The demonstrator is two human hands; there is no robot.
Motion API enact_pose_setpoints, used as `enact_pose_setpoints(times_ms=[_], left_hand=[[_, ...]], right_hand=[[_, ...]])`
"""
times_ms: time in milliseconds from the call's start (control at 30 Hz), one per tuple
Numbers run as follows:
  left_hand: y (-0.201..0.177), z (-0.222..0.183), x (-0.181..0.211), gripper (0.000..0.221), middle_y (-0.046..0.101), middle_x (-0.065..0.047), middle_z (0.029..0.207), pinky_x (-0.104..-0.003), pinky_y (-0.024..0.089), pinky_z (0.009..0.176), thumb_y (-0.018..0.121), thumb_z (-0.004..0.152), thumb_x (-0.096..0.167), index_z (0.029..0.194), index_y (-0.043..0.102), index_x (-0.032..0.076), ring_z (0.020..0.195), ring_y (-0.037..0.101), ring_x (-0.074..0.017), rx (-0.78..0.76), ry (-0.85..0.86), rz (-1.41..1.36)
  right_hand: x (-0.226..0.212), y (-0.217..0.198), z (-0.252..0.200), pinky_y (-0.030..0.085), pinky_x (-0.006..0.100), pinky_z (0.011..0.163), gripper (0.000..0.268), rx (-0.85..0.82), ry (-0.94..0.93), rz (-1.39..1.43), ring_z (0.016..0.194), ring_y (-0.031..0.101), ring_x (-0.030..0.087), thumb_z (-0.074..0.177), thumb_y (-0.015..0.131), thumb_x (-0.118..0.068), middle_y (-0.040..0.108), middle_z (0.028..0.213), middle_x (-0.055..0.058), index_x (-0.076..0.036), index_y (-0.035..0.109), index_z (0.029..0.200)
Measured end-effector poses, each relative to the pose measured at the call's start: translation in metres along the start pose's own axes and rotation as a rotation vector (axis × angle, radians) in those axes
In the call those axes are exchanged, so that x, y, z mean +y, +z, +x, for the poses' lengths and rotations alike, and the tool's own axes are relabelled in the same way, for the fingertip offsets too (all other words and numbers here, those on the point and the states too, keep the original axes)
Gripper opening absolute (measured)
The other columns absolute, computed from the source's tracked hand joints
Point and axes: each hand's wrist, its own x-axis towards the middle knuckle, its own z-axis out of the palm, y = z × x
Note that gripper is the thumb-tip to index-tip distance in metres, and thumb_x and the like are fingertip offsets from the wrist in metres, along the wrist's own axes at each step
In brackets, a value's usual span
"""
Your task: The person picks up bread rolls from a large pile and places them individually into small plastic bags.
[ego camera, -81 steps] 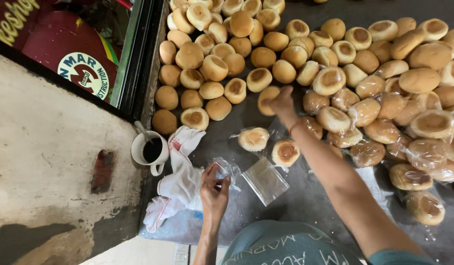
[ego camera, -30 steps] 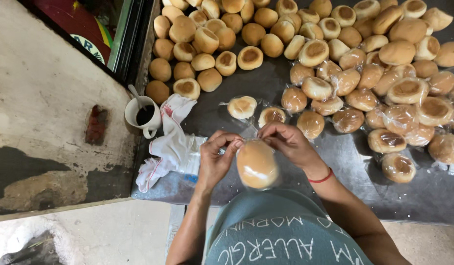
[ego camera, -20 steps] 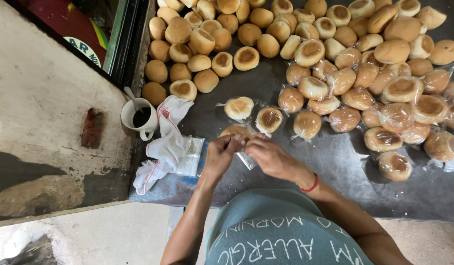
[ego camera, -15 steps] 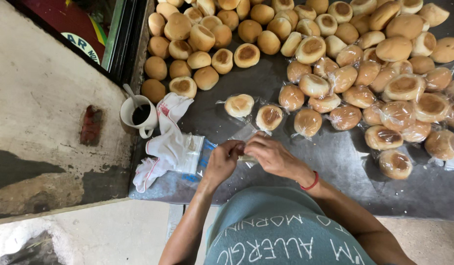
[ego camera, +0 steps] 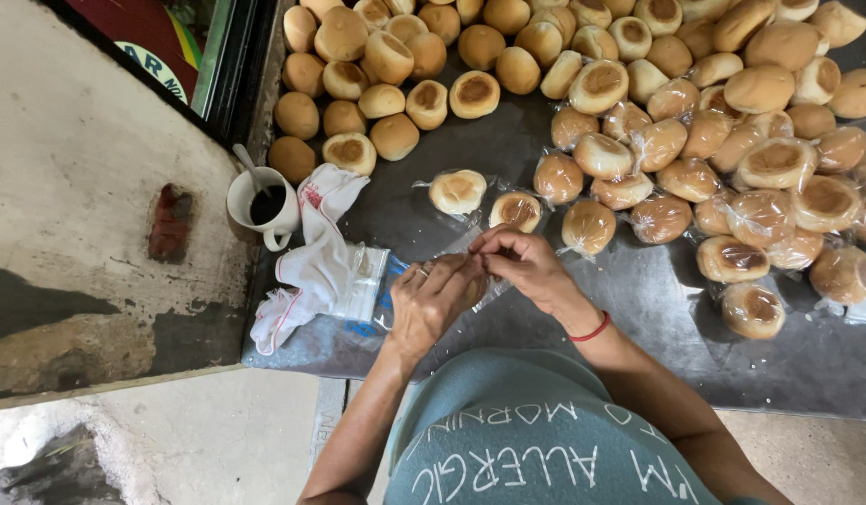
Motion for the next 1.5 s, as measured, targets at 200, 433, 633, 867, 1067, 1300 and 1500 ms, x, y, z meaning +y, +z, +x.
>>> enact_pose_setpoints(times_ms=[200, 433, 633, 867, 1067, 1300, 1500], left_hand=[[0.026, -0.008, -0.017, 0.011, 0.065, -0.008, 0.114, -0.032, 0.056, 0.067, 0.079, 0.089, 0.013, 0.096, 0.075, 0.005, 0.078, 0.068, -0.0192, -0.058, -0.492, -0.307], [0.050, -0.031, -0.027, 0.009, 0.065, -0.005, 0.113, -0.026, 0.053, 0.082, 0.073, 0.097, 0.006, 0.095, 0.077, -0.002, 0.095, 0.063, -0.0104, 0.068, -0.861, -1.026], [0.061, -0.036, -0.038, 0.009, 0.066, -0.004, 0.105, -0.026, 0.054, 0.071, 0.075, 0.091, 0.008, 0.092, 0.075, 0.000, 0.086, 0.063, -0.0093, 0.098, -0.908, -0.894], [0.061, -0.042, -0.113, 0.044, 0.064, -0.012, 0.128, -0.048, 0.049, 0.095, 0.090, 0.080, 0.028, 0.117, 0.072, 0.010, 0.115, 0.062, -0.0318, -0.051, -0.584, -0.027], [0.028, -0.118, -0.191, 0.097, 0.053, -0.026, 0.147, -0.060, 0.045, 0.089, 0.089, 0.046, 0.038, 0.136, 0.061, 0.014, 0.127, 0.055, -0.0425, -0.305, -0.640, 0.809], [-0.058, -0.119, -0.132, 0.031, 0.073, -0.015, 0.080, -0.046, 0.053, 0.056, 0.082, 0.084, 0.039, 0.087, 0.078, 0.008, 0.065, 0.069, -0.0383, -0.225, -0.695, 0.382], [-0.139, -0.101, -0.098, 0.022, 0.075, -0.010, 0.080, -0.032, 0.052, 0.056, 0.086, 0.091, 0.021, 0.095, 0.077, 0.002, 0.063, 0.067, -0.0174, 0.213, -0.971, 0.153]], right_hand=[[-0.014, 0.014, 0.005, 0.059, 0.030, 0.092, 0.024, -0.075, -0.550, -0.658, 0.118, 0.060, 0.027, 0.089, 0.072, 0.000, 0.051, 0.137, 0.018, 0.004, 0.065, 0.111], [-0.040, 0.037, -0.019, 0.058, 0.037, 0.093, 0.029, 0.098, -0.651, -0.859, 0.112, 0.067, 0.032, 0.093, 0.071, -0.002, 0.059, 0.129, 0.016, 0.006, 0.063, 0.119], [-0.026, 0.030, -0.022, 0.056, 0.046, 0.089, 0.017, 0.119, -0.930, -1.190, 0.103, 0.066, 0.030, 0.088, 0.072, -0.002, 0.064, 0.111, 0.013, -0.001, 0.066, 0.104], [-0.017, -0.008, -0.015, 0.055, 0.031, 0.068, 0.004, 0.317, -0.421, -0.560, 0.078, 0.067, 0.018, 0.106, 0.061, -0.004, 0.067, 0.093, 0.011, 0.000, 0.062, 0.104], [-0.023, -0.052, -0.021, 0.055, 0.025, 0.075, 0.002, 0.509, -0.414, -0.203, 0.083, 0.066, 0.013, 0.116, 0.058, -0.003, 0.067, 0.100, 0.009, -0.001, 0.059, 0.116], [0.019, -0.043, -0.024, 0.055, 0.023, 0.069, 0.007, 0.447, -0.208, -0.348, 0.081, 0.068, 0.010, 0.106, 0.060, -0.002, 0.070, 0.103, 0.006, 0.000, 0.062, 0.112], [0.031, -0.047, -0.033, 0.055, 0.023, 0.071, 0.007, 0.427, -0.183, -0.465, 0.081, 0.068, 0.010, 0.104, 0.064, -0.003, 0.071, 0.098, 0.006, 0.001, 0.065, 0.110]])
